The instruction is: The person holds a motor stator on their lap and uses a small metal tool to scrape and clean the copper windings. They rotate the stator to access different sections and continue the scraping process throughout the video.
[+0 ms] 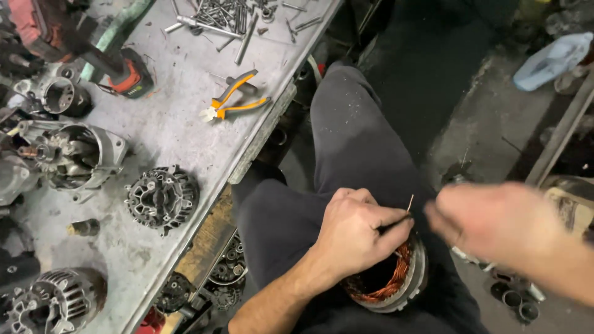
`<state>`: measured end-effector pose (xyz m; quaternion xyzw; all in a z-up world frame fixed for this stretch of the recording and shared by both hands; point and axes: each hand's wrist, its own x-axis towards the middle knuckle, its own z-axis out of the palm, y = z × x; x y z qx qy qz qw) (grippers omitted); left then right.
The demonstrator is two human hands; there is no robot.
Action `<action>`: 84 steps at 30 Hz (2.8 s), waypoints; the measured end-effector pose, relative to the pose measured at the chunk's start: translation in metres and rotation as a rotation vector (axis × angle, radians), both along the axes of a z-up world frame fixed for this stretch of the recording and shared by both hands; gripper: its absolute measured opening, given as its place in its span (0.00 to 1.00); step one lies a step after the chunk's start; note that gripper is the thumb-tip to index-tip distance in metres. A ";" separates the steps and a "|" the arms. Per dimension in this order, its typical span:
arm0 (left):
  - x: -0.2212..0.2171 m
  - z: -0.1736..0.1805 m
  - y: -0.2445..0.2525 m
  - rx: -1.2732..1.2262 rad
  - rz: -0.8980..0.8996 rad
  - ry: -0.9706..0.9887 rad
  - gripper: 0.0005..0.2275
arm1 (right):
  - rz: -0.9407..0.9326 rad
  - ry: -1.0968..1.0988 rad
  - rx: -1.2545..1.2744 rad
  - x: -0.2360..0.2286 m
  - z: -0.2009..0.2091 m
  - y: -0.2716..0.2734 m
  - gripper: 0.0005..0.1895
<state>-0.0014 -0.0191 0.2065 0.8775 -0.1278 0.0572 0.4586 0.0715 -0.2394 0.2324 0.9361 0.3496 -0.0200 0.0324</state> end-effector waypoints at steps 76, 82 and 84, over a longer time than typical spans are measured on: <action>0.030 -0.026 0.064 -0.347 -0.509 0.258 0.09 | 0.564 0.202 0.556 0.033 -0.053 0.033 0.16; 0.031 -0.046 0.071 -0.475 -0.585 0.220 0.09 | 0.715 0.160 0.656 0.043 -0.043 0.038 0.13; 0.029 -0.048 0.075 -0.515 -0.590 0.232 0.09 | 0.658 0.176 0.580 0.048 -0.055 0.043 0.15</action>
